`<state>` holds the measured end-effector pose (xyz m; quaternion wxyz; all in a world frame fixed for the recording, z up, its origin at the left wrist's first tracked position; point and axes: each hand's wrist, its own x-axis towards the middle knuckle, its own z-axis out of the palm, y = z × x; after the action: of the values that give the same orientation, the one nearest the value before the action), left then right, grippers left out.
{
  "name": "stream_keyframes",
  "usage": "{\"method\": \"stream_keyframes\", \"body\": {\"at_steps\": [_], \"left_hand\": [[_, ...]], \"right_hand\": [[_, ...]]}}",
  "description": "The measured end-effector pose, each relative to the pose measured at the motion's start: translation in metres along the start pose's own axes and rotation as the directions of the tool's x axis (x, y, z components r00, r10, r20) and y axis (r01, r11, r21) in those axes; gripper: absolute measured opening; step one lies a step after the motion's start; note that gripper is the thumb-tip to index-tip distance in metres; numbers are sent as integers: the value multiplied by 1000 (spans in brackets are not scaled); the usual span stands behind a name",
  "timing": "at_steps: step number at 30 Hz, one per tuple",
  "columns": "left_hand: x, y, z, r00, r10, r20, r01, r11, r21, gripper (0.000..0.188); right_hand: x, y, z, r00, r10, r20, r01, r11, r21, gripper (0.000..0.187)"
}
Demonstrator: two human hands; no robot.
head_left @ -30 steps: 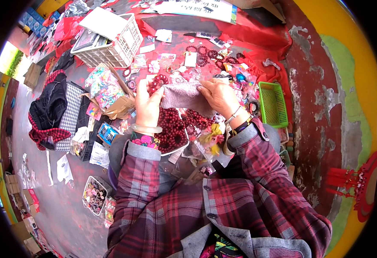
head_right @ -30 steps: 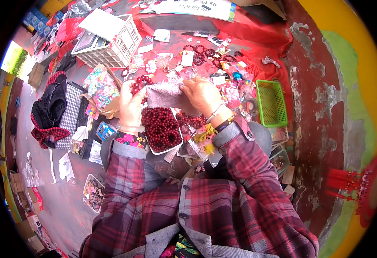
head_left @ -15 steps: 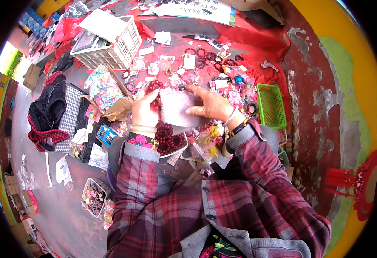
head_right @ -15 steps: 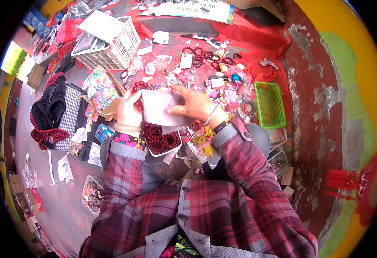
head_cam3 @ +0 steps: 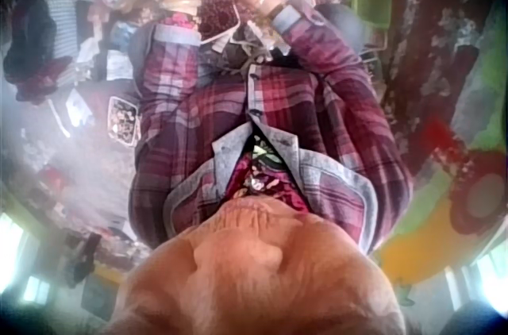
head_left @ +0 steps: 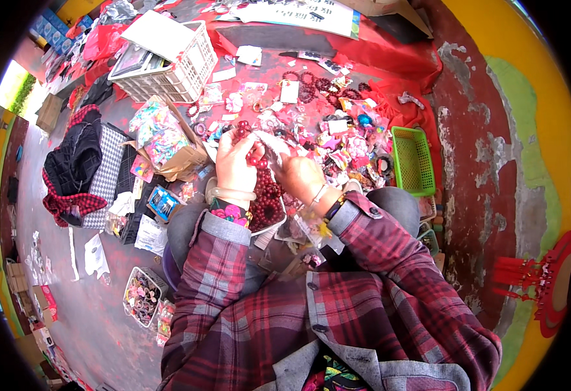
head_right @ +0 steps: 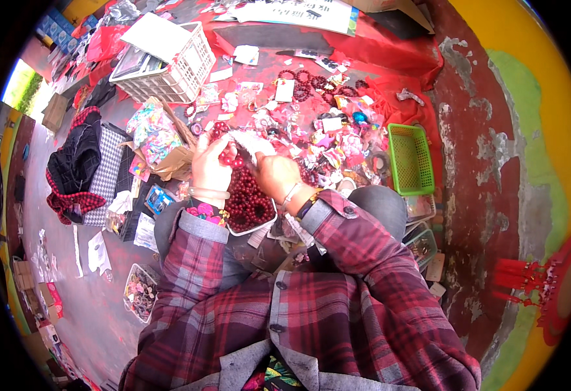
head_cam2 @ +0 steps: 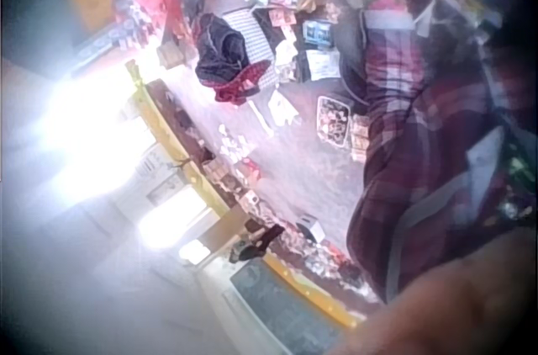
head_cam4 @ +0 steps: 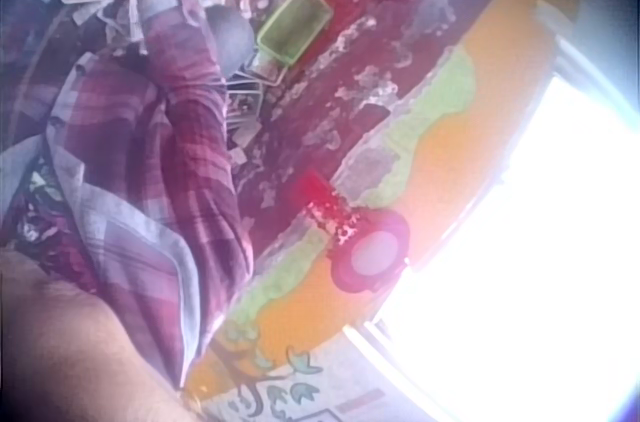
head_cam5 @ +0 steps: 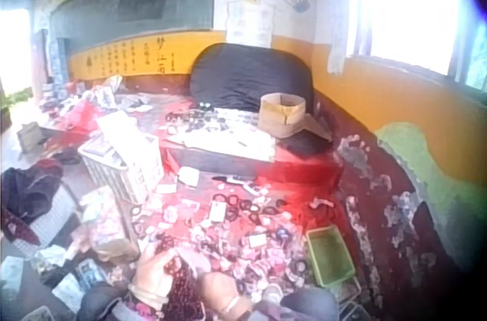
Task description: The person sits on a low stool and cleans red beaded bracelets using a white cloth. They pick up a bracelet, wipe it thoroughly with the cloth, and place it back into a container filled with similar beads.
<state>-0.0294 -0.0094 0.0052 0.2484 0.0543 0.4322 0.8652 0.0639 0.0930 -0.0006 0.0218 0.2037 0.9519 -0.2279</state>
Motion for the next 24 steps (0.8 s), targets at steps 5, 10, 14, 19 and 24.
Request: {"method": "stream_keyframes", "body": {"at_steps": [5, 10, 14, 19, 24], "left_hand": [[6, 0, -15, 998, -52, -30, 54, 998, 36, 20], [-13, 3, 11, 988, -149, 44, 144, 986, 89, 17], [-38, 5, 38, 965, -203, 166, 199, 979, 40, 16], [-64, 26, 61, 901, -280, 331, 332, 937, -112, 18], [-58, 29, 55, 896, -210, 391, 311, 925, -217, 19]], "right_hand": [[15, 30, -8, 976, -63, -211, 64, 998, 2, 24], [38, 53, 7, 824, 51, -564, 369, 707, 604, 36], [25, 37, -25, 897, 105, -430, 436, -42, 899, 33], [16, 72, -82, 891, 130, -434, 420, -596, 685, 40], [5, 54, -127, 738, -44, -673, 314, 905, 285, 18]]}}
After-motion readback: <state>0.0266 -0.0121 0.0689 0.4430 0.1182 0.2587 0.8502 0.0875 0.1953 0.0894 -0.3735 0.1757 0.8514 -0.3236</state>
